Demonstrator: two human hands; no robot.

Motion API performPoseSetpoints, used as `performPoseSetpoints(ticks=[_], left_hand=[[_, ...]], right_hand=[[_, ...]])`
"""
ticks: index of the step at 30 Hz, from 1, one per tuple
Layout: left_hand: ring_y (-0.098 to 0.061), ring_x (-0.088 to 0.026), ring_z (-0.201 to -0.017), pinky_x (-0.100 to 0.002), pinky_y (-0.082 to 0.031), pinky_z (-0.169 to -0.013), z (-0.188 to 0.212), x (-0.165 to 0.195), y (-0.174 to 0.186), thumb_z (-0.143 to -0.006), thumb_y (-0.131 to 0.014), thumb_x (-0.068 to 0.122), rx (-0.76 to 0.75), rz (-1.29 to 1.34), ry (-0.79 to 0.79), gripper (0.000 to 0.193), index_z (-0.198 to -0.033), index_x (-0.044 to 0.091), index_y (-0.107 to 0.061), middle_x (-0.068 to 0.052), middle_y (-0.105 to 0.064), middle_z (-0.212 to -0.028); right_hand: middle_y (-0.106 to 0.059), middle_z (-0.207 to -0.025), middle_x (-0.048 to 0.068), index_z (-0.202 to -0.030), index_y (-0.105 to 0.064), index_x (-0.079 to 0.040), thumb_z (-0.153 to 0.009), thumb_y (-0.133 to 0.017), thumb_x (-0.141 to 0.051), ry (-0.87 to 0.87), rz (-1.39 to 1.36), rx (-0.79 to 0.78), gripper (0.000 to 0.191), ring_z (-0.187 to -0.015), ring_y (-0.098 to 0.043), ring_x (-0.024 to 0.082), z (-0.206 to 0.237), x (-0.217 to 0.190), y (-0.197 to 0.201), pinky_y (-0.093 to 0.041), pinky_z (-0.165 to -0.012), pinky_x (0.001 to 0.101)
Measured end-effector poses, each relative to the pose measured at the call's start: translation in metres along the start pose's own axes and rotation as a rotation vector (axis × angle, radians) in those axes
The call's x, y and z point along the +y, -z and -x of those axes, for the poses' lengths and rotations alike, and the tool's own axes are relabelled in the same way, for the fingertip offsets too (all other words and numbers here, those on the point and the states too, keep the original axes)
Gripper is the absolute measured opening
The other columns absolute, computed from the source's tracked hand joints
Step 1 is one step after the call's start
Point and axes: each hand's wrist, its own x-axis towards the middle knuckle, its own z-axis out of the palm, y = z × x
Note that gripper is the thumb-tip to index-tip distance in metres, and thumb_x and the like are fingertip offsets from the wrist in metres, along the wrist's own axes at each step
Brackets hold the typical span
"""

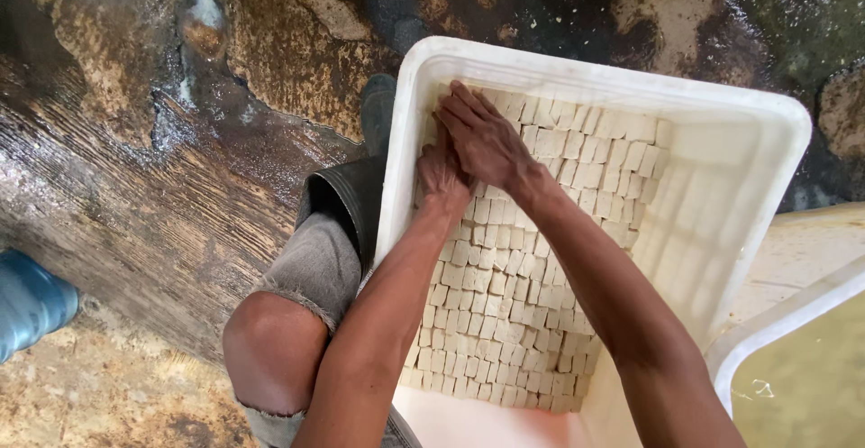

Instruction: The person sits on the floor between large plastic bins, one filled with water and floating tofu cubes and another holding tofu arranged in rows. They repeatedly pick tofu pieces from the water bin, sometimes gathering a few in the hands, and place and arrange them in neat rows in the other bin.

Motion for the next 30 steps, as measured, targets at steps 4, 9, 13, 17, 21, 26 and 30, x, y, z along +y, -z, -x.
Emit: performPoseSetpoints(ticks=[4, 9, 13, 17, 21, 26, 30], left_hand=[[-0.069, -0.029, -0.112, -0.037, -0.059, -0.086, -0.001, 0.003, -0.001, -0.102, -0.056, 0.051, -0.155, 0.081, 0.046, 0.090, -0.163, 0.001, -0.012, -0.026, -0.020, -0.169], [-0.046, -0.035, -0.146, -0.047, -0.053, -0.099, 0.002, 0.003, -0.013, -0.079, -0.060, 0.059, 0.137, -0.171, -0.088, 0.098, -0.157, 0.015, -0.020, -0.021, -0.023, -0.163], [-0.040, -0.031, -0.148, -0.045, -0.048, -0.111, 0.011, 0.006, -0.010, -0.092, -0.056, 0.046, 0.213, -0.010, -0.024, 0.082, -0.159, 0.013, -0.023, -0.014, -0.023, -0.165], [-0.032, -0.036, -0.153, -0.051, -0.037, -0.118, 0.020, 0.011, 0.001, -0.100, -0.055, 0.044, 0.019, 0.210, 0.007, 0.083, -0.164, 0.006, -0.018, -0.020, -0.017, -0.172], [-0.021, -0.043, -0.159, -0.054, -0.019, -0.129, 0.032, 0.016, -0.014, -0.106, -0.054, 0.042, 0.343, 0.014, -0.136, 0.086, -0.165, -0.005, -0.014, -0.026, -0.012, -0.174], [-0.001, -0.047, -0.160, -0.055, -0.001, -0.130, 0.022, 0.023, -0.039, -0.103, -0.052, 0.063, 0.214, 0.305, -0.160, 0.105, -0.161, -0.008, -0.001, -0.029, -0.002, -0.171], [-0.002, -0.049, -0.157, -0.059, -0.004, -0.128, 0.047, 0.028, -0.028, -0.106, -0.060, 0.057, 0.258, 0.275, -0.153, 0.101, -0.161, -0.009, -0.006, -0.033, -0.002, -0.168]], right_hand=[[-0.044, -0.159, 0.015, -0.146, -0.053, -0.008, -0.099, -0.054, -0.019, -0.022, 0.043, -0.267, 0.048, -0.152, -0.033, 0.031, -0.013, 0.007, 0.003, -0.021, -0.130, 0.0462], [-0.040, -0.158, 0.021, -0.147, -0.050, 0.001, -0.105, -0.043, -0.042, -0.076, -0.099, -0.089, 0.060, -0.150, -0.032, 0.037, -0.011, -0.011, -0.001, -0.017, -0.126, 0.0523], [-0.042, -0.152, 0.027, -0.145, -0.048, 0.004, -0.102, -0.040, -0.052, -0.248, -0.267, -0.216, 0.071, -0.146, -0.035, 0.042, -0.009, -0.020, 0.010, -0.013, -0.125, 0.0535], [-0.066, -0.134, 0.017, -0.142, -0.051, -0.003, -0.106, -0.037, -0.043, -0.466, -0.552, -0.178, 0.056, -0.131, -0.063, 0.032, 0.000, -0.022, 0.056, -0.019, -0.133, 0.0502], [-0.069, -0.132, 0.017, -0.128, -0.065, 0.000, -0.108, -0.058, -0.012, -0.576, -0.596, 0.592, 0.024, -0.122, -0.070, 0.029, 0.082, -0.070, 0.138, -0.058, -0.103, 0.0399], [-0.075, -0.107, 0.012, -0.111, -0.072, 0.000, -0.105, -0.063, -0.009, -0.941, -0.349, 0.631, 0.014, -0.102, -0.072, 0.023, 0.295, -0.189, 0.225, -0.056, -0.094, 0.0308], [-0.073, -0.107, 0.012, -0.116, -0.070, 0.002, -0.109, -0.063, -0.010, -1.228, -0.289, 0.711, 0.016, -0.095, -0.070, 0.019, 0.448, -0.246, 0.235, -0.056, -0.089, 0.0295]])
